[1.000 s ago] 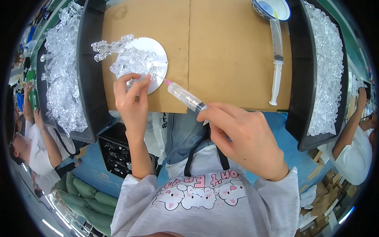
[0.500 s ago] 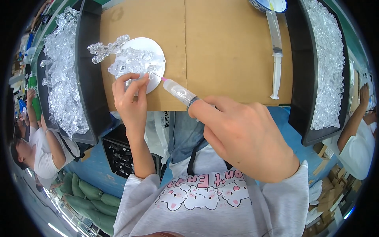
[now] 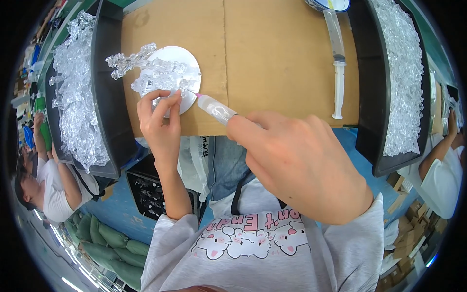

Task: Glueing clear plastic decorative components onto a round base using a syringe for adhesive application.

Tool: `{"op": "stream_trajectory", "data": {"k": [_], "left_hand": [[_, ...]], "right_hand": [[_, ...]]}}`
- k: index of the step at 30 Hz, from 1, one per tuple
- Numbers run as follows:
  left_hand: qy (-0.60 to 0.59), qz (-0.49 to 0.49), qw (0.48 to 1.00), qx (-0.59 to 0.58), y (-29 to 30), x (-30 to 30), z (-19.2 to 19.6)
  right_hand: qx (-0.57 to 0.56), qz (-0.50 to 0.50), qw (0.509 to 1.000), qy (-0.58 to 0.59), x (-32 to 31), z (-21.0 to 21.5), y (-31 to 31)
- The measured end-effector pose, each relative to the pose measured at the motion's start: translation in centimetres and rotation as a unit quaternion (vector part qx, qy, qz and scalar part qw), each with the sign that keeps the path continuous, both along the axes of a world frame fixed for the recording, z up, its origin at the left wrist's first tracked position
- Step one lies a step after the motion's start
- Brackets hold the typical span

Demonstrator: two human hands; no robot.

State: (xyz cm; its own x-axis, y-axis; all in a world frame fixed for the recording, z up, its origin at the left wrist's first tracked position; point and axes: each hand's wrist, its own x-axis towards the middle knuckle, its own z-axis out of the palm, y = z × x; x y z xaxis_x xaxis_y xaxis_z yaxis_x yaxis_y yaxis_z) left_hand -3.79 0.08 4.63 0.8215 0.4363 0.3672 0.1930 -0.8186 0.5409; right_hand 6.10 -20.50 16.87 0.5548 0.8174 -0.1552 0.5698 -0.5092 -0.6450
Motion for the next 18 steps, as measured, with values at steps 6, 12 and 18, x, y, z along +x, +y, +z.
{"op": "stream_trajectory", "data": {"k": [6, 12, 18], "left_hand": [[0.006, -0.007, 1.000, 0.003, 0.0, 0.0, 0.2], [0.016, -0.027, 1.000, -0.002, 0.2, -0.2, 0.0], [0.036, -0.029, 0.999, -0.004, 0.3, -0.5, 0.4]], "right_hand": [[-0.012, 0.017, 1.000, -0.001, 0.4, 0.3, 0.3], [0.016, -0.012, 1.000, 0.013, 0.1, -0.3, -0.2], [0.058, -0.044, 0.996, 0.048, -0.1, -1.7, -1.3]]}}
